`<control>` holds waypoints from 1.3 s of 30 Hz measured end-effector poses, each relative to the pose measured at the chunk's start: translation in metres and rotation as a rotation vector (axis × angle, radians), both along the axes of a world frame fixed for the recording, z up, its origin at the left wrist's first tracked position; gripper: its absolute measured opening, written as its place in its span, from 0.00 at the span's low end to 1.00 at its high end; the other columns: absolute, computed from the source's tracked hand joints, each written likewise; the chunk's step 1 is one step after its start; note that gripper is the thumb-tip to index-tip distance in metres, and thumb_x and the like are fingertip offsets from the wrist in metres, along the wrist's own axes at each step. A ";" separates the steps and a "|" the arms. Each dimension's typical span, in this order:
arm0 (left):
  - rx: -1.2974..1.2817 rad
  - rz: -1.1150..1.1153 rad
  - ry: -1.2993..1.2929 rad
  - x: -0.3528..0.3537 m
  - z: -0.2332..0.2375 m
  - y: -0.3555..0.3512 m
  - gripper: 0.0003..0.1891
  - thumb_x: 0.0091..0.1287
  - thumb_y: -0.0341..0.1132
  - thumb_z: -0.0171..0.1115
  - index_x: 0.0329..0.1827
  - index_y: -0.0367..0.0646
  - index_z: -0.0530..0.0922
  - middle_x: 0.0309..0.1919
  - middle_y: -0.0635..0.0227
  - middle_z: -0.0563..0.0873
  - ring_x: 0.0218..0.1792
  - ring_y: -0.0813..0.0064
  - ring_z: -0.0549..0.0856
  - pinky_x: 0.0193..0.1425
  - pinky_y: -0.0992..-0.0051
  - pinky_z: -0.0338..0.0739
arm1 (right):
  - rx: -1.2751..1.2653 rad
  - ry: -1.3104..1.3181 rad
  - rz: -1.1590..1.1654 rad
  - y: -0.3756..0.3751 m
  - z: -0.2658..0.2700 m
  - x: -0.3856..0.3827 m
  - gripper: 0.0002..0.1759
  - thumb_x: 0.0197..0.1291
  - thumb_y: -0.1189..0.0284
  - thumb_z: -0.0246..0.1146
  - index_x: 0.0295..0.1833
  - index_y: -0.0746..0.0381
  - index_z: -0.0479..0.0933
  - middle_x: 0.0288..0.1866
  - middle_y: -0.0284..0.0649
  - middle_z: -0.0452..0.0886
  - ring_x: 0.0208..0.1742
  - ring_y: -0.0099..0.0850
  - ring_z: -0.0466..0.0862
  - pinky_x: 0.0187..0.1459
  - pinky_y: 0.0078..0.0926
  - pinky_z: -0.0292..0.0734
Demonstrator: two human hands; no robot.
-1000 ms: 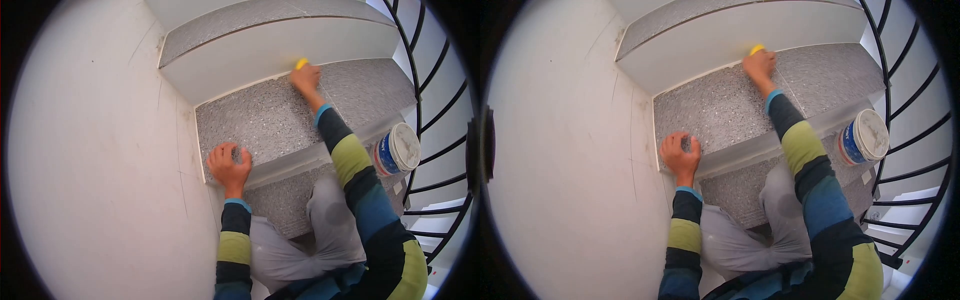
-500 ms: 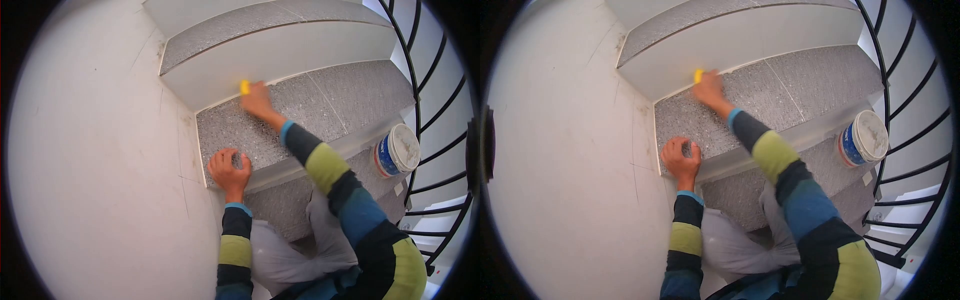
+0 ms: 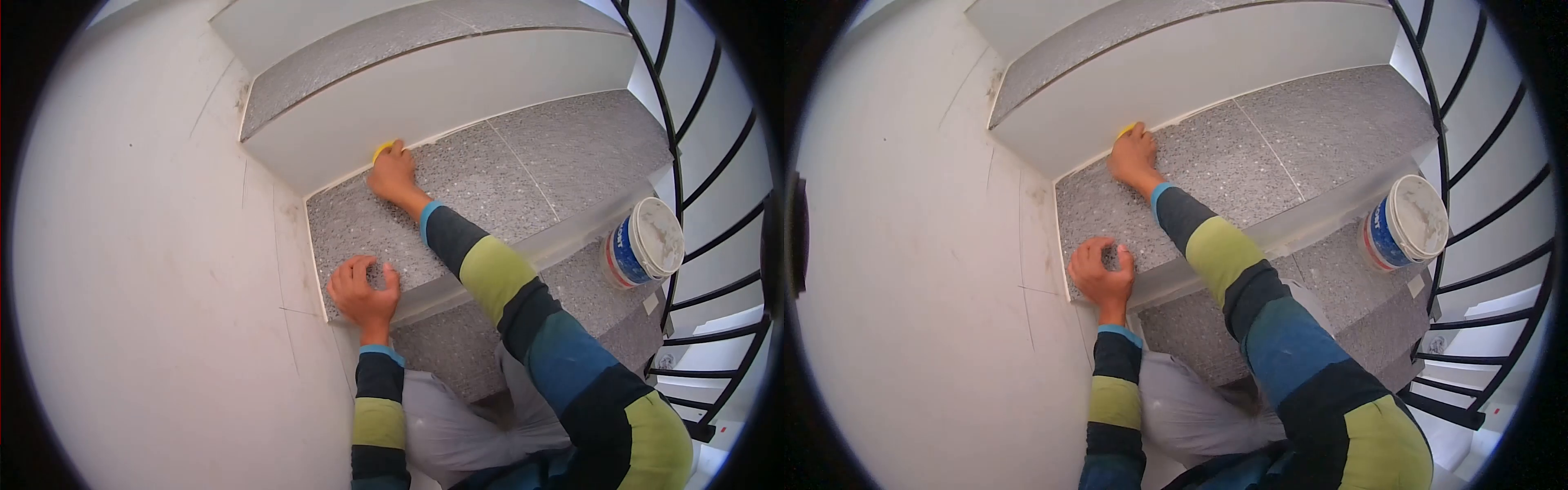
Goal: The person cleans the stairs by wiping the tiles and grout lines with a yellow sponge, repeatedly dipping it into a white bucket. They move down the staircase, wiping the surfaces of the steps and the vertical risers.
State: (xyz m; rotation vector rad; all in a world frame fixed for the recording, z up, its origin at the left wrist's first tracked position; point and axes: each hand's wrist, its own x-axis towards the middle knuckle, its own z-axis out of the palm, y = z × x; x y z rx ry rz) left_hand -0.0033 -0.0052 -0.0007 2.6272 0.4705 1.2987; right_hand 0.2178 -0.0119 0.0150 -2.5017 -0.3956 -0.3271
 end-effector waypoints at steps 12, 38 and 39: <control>0.001 -0.006 -0.004 0.000 -0.001 0.003 0.10 0.48 0.37 0.64 0.34 0.49 0.78 0.35 0.70 0.80 0.40 0.65 0.77 0.50 0.66 0.66 | 0.161 0.209 -0.296 -0.124 0.034 0.065 0.29 0.54 0.65 0.57 0.54 0.79 0.68 0.61 0.57 0.61 0.59 0.50 0.64 0.60 0.46 0.60; -0.003 0.011 0.013 0.001 -0.003 0.000 0.10 0.48 0.37 0.63 0.34 0.49 0.78 0.38 0.69 0.80 0.44 0.63 0.77 0.55 0.62 0.66 | -0.729 0.240 -0.362 -0.464 0.105 -0.032 0.15 0.42 0.64 0.56 0.30 0.63 0.82 0.31 0.51 0.82 0.37 0.46 0.82 0.47 0.40 0.76; -0.004 -0.004 0.015 0.001 -0.001 0.000 0.10 0.48 0.37 0.63 0.34 0.49 0.78 0.38 0.69 0.80 0.44 0.63 0.77 0.55 0.62 0.66 | -0.729 0.248 -0.376 -0.490 0.094 -0.027 0.15 0.42 0.64 0.56 0.30 0.63 0.82 0.31 0.51 0.82 0.37 0.46 0.82 0.47 0.40 0.76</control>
